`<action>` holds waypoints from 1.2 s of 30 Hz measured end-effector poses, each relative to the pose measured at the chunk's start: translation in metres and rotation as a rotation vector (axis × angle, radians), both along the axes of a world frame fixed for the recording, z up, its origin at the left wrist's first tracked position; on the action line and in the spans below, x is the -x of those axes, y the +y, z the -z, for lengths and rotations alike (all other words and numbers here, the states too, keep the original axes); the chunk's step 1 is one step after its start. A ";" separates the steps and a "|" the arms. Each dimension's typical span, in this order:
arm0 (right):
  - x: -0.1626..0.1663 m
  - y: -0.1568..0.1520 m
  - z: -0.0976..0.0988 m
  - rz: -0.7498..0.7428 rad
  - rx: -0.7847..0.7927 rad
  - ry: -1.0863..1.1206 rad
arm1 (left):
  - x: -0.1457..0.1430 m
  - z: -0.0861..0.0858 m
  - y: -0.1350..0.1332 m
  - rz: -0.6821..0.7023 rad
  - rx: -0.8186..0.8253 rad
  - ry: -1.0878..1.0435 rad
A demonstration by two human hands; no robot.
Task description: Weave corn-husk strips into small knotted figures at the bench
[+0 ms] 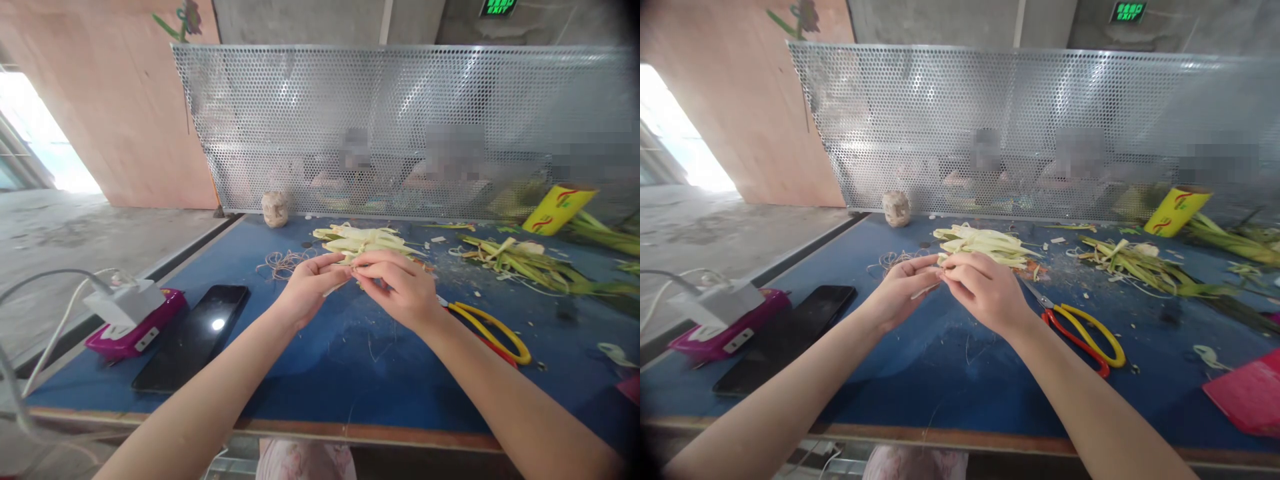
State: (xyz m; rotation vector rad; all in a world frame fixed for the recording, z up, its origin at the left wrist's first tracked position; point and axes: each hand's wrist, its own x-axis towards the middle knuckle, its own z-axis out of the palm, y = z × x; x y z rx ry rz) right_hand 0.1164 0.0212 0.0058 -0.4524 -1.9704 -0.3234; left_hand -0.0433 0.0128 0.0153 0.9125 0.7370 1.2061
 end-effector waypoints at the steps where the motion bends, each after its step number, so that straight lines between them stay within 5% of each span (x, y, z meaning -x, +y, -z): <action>1: 0.000 0.000 0.001 0.003 0.010 0.013 | 0.000 0.000 0.000 0.000 0.003 -0.001; 16: 0.000 -0.001 0.001 0.112 0.137 0.130 | -0.001 0.000 0.000 0.034 -0.017 0.025; 21: 0.001 -0.003 -0.005 0.045 0.300 0.164 | -0.001 -0.001 0.000 0.047 -0.020 0.049; 36: 0.002 -0.002 -0.011 0.007 0.371 0.116 | -0.001 0.000 0.001 -0.057 0.024 -0.022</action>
